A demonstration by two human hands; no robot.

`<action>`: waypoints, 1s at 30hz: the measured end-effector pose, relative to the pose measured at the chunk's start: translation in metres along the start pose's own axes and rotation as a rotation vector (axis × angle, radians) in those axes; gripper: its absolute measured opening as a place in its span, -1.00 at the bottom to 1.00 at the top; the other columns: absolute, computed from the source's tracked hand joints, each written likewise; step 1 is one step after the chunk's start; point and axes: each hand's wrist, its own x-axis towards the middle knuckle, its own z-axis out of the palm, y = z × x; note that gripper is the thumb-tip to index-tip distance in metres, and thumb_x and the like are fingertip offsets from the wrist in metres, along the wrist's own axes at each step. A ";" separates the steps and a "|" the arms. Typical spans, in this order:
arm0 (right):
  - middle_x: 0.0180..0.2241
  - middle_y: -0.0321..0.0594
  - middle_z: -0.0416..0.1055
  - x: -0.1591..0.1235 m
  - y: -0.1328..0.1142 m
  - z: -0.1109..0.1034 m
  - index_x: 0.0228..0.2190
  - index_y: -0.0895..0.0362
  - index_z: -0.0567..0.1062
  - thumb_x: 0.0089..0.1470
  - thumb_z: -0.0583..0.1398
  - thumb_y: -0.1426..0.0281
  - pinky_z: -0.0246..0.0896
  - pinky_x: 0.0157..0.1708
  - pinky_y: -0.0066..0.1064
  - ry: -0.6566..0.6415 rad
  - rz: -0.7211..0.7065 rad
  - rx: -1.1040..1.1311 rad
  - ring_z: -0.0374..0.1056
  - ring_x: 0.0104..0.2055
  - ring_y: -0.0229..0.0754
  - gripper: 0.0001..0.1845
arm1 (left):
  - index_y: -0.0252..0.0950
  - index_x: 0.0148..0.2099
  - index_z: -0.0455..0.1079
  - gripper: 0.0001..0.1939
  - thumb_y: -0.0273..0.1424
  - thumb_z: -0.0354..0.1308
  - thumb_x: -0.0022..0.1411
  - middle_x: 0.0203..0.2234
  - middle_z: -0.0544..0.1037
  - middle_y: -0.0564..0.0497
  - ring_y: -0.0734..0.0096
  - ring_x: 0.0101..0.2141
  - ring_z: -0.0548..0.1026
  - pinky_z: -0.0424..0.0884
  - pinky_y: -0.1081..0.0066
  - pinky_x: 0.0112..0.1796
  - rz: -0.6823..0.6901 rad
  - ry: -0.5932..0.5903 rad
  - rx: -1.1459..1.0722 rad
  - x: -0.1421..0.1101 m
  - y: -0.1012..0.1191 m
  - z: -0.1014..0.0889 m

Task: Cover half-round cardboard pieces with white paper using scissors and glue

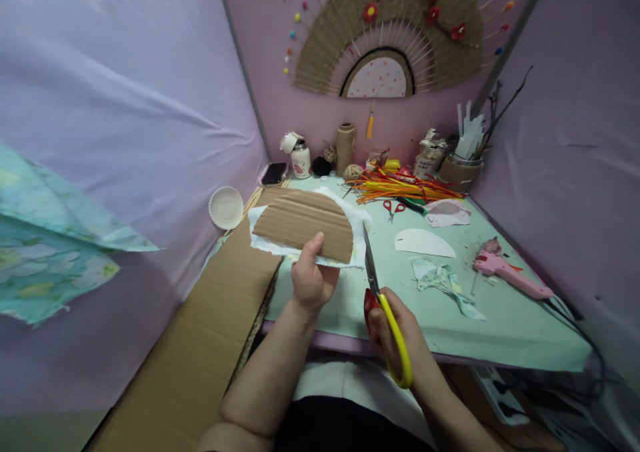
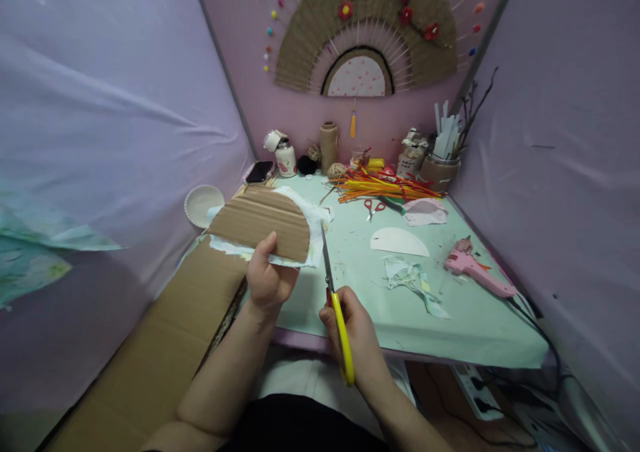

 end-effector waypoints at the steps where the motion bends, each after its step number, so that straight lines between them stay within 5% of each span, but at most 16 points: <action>1: -0.63 -0.43 0.09 0.000 0.000 0.000 -0.44 0.02 0.21 0.07 0.11 -0.20 -0.05 -0.63 -0.43 0.005 0.002 -0.002 0.03 -0.59 -0.28 -0.46 | -0.29 -0.21 0.53 -0.71 -0.34 0.29 -0.04 -0.27 0.65 -0.02 0.07 0.09 0.47 0.32 0.18 0.12 0.000 0.000 0.004 0.000 0.000 0.000; 30: -0.51 -0.33 0.16 -0.004 -0.001 -0.004 -0.34 0.03 0.20 0.04 -0.06 -0.32 0.02 -0.60 -0.38 -0.038 -0.104 -0.101 0.09 -0.54 -0.23 -0.34 | -0.30 -0.33 0.52 -0.79 -0.39 0.29 -0.11 -0.37 0.64 -0.02 0.02 0.05 0.50 0.36 0.12 0.08 -0.084 0.020 0.076 -0.006 -0.002 -0.004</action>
